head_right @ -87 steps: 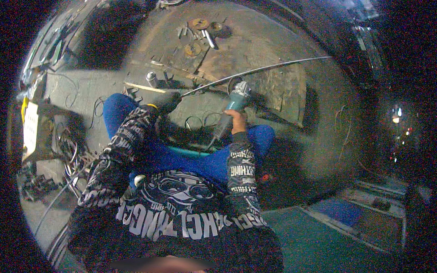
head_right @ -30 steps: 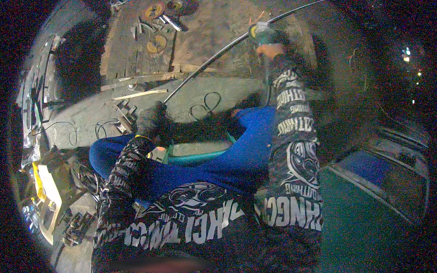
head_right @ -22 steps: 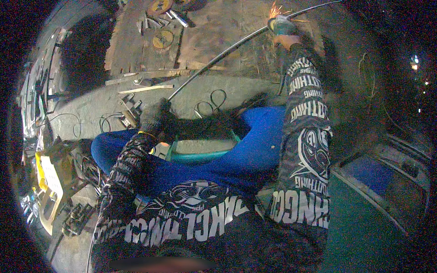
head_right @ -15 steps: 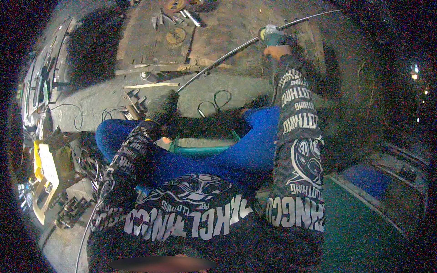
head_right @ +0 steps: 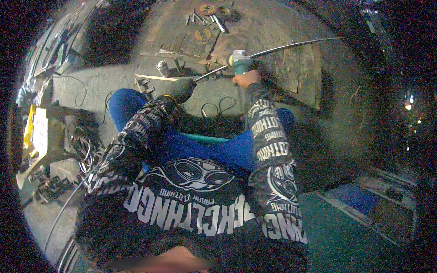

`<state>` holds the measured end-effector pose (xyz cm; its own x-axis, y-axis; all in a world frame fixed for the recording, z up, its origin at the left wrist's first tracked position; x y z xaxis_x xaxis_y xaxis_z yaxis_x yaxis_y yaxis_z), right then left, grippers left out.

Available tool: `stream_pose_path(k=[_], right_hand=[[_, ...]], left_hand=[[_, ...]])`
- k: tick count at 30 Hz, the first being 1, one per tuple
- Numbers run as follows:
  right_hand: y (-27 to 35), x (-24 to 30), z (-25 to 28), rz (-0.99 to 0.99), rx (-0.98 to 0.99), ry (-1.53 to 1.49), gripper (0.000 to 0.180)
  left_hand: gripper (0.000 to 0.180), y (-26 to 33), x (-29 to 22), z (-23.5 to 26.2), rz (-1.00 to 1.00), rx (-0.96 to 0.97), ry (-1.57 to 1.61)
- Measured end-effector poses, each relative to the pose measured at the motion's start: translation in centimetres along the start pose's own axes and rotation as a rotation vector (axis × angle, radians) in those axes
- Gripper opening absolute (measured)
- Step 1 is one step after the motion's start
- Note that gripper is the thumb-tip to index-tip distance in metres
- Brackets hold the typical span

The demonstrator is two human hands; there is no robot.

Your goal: The person sits cross-legged on the floor and uses an angle grinder to smooth a long metal rod. They hold the rod with their left hand and move the grinder along its length, producing sparks. The person briefly pauses to look around before resuming the grinding.

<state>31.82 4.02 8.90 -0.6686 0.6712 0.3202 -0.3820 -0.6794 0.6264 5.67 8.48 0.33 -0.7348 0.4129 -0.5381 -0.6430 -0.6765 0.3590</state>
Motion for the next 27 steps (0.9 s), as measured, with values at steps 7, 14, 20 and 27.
stream_pose_path(k=[7, 14, 20, 27], right_hand=[[4.1, 3.3, -4.8, 0.03, 0.042, 0.062, 0.081], [5.7, 4.8, -6.9, 0.079, 0.018, 0.056, 0.084], [4.8, 3.9, -4.5, 0.113, -0.036, 0.043, 0.069], [1.0, 0.0, 1.6, 0.003, -0.077, 0.048, 0.065]], left_hand=[[0.025, 1.2, -0.3, 0.3, -0.017, -0.042, -0.026], [0.027, 1.3, -0.3, 0.5, -0.033, -0.026, -0.088], [0.029, -0.6, 0.7, -1.1, -0.014, 0.003, -0.068], [0.03, 0.7, -0.8, 0.5, 0.155, 0.042, 0.011]])
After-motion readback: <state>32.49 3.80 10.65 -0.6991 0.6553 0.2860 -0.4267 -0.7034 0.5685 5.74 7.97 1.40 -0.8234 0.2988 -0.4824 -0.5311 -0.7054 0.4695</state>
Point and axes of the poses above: each hand's wrist, its own y-axis away from the middle knuckle, its own z-axis out of the back of the hand, x = y × z, the point moved 8 cm from there along -y, towards the middle knuckle, and after that the axes turned 11 degrees about x, right-handed, at the moved point
